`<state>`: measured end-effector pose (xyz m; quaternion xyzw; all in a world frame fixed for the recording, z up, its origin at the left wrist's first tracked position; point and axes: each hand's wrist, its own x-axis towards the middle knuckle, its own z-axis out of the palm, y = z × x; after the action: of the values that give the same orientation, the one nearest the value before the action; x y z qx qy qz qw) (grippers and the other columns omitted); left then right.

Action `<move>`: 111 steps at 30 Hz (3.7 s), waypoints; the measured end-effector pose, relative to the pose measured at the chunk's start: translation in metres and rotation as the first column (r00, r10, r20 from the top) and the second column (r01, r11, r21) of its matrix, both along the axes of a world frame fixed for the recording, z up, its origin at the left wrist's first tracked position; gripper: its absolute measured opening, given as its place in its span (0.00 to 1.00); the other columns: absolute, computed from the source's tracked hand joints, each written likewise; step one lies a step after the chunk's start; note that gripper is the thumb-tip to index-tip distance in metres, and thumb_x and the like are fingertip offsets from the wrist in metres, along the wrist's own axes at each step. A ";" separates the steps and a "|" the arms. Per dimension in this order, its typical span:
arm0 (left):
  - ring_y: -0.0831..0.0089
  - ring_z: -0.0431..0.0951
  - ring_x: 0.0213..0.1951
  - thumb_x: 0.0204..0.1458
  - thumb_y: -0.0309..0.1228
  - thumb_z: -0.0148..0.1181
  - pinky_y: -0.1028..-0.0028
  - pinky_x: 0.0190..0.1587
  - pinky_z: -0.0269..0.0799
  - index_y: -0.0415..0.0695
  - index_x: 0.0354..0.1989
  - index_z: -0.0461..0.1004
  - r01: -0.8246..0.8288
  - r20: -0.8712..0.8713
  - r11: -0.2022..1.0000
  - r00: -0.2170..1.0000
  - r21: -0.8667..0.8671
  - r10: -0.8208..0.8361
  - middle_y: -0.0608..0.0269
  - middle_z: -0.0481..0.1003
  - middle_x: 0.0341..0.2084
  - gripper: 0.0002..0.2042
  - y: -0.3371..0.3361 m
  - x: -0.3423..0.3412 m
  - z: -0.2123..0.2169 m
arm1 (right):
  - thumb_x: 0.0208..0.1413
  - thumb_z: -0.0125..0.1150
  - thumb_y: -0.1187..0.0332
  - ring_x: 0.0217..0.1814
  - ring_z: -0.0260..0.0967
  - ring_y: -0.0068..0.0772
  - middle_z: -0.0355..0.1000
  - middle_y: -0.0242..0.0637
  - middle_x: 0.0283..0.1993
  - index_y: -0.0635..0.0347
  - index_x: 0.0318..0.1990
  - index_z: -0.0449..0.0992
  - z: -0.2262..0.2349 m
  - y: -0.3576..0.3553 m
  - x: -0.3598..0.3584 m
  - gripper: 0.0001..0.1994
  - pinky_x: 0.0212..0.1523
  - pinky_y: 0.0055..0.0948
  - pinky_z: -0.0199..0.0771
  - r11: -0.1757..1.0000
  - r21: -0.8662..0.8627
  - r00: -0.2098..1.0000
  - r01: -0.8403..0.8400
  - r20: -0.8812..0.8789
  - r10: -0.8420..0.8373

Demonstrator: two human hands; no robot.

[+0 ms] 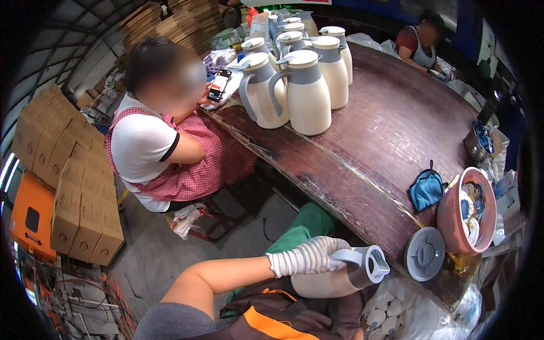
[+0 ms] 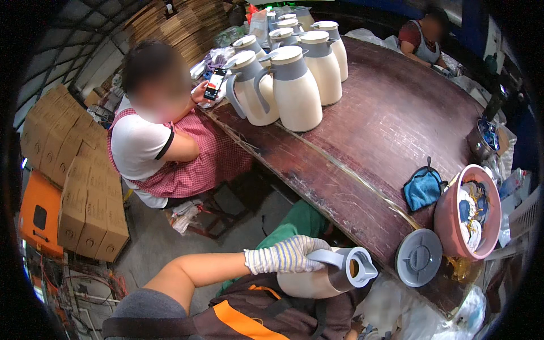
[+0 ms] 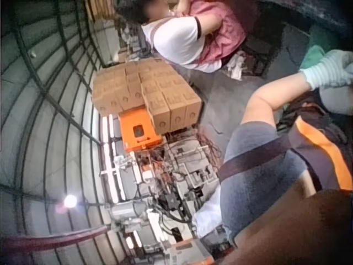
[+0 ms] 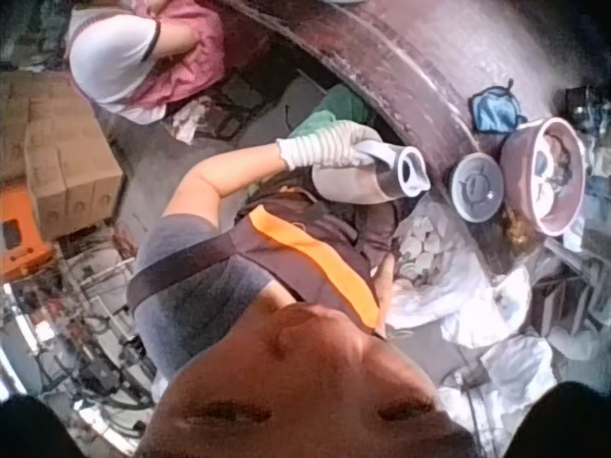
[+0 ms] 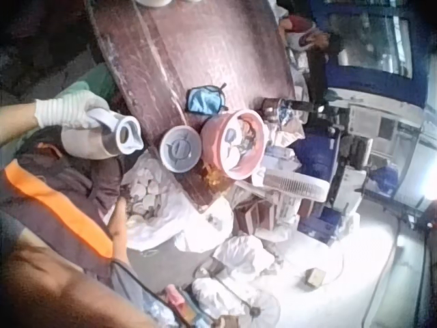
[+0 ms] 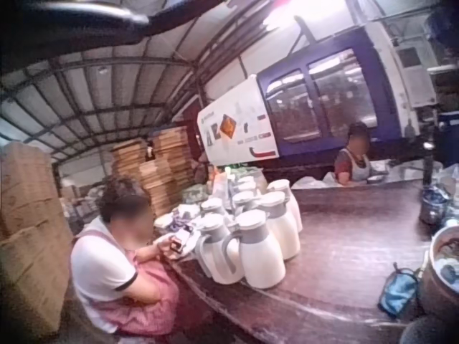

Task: The person assembles white thermos flasks by attaching lids and inserting small blue circular components into the spouts. They handle the flasks one at a time, placing finished units on a wooden table. A coworker sits nearby using a phone.

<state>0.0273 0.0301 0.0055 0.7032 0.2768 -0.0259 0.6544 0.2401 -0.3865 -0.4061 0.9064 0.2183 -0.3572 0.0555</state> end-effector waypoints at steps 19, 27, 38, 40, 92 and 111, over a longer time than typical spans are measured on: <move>0.66 0.78 0.37 0.47 0.35 0.61 0.71 0.43 0.70 0.45 0.51 0.72 0.165 0.099 0.981 0.979 0.100 -0.175 0.57 0.77 0.32 0.20 -0.019 -0.025 0.008 | 0.44 0.64 0.68 0.62 0.62 0.56 0.65 0.55 0.59 0.65 0.55 0.70 0.393 0.167 -0.067 0.27 0.62 0.44 0.59 0.057 0.992 0.969 0.116 -0.101 -0.226; 0.54 0.78 0.36 0.47 0.44 0.60 0.64 0.40 0.71 0.48 0.50 0.72 0.243 0.020 0.905 0.964 0.348 -0.266 0.50 0.77 0.32 0.22 -0.021 -0.050 0.017 | 0.38 0.67 0.56 0.69 0.51 0.54 0.54 0.55 0.67 0.64 0.55 0.63 0.443 0.222 -0.099 0.36 0.67 0.41 0.48 0.359 0.926 0.981 -0.116 0.050 0.188; 0.55 0.78 0.37 0.47 0.38 0.62 0.65 0.41 0.71 0.48 0.50 0.73 0.227 0.083 0.922 0.961 0.313 -0.265 0.51 0.77 0.33 0.21 -0.010 -0.053 -0.002 | 0.41 0.65 0.48 0.54 0.61 0.51 0.59 0.51 0.52 0.63 0.53 0.67 0.443 0.249 -0.101 0.35 0.56 0.41 0.61 0.442 0.805 0.910 -0.397 0.281 0.306; 0.57 0.78 0.37 0.46 0.35 0.63 0.65 0.41 0.72 0.47 0.51 0.73 0.261 0.058 0.947 0.959 0.189 -0.276 0.51 0.77 0.34 0.21 -0.003 -0.052 -0.001 | 0.39 0.66 0.48 0.53 0.61 0.51 0.60 0.51 0.52 0.62 0.52 0.68 0.443 0.249 -0.099 0.35 0.55 0.41 0.61 0.398 0.811 0.883 -0.428 0.281 0.377; 0.68 0.77 0.38 0.51 0.36 0.58 0.73 0.44 0.71 0.43 0.44 0.74 0.043 0.335 0.999 0.941 0.033 -0.051 0.59 0.78 0.35 0.14 0.009 -0.045 -0.027 | 0.45 0.59 0.41 0.59 0.60 0.57 0.60 0.56 0.56 0.66 0.59 0.61 0.449 0.238 -0.096 0.41 0.60 0.44 0.58 0.323 0.747 0.754 -0.580 0.343 0.560; 0.74 0.72 0.42 0.31 0.16 0.59 0.74 0.46 0.69 0.44 0.48 0.72 0.171 0.386 0.985 0.909 0.003 -0.158 0.66 0.75 0.39 0.28 0.032 -0.017 -0.068 | 0.36 0.56 0.27 0.61 0.56 0.58 0.62 0.49 0.57 0.50 0.48 0.76 0.466 0.249 -0.103 0.40 0.57 0.53 0.59 -0.013 0.653 0.435 -0.757 0.519 0.736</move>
<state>0.0102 0.0625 -0.0625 0.7052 0.0823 0.0533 0.7022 0.1368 -0.1373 0.0603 0.5511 0.8034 -0.1077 -0.1980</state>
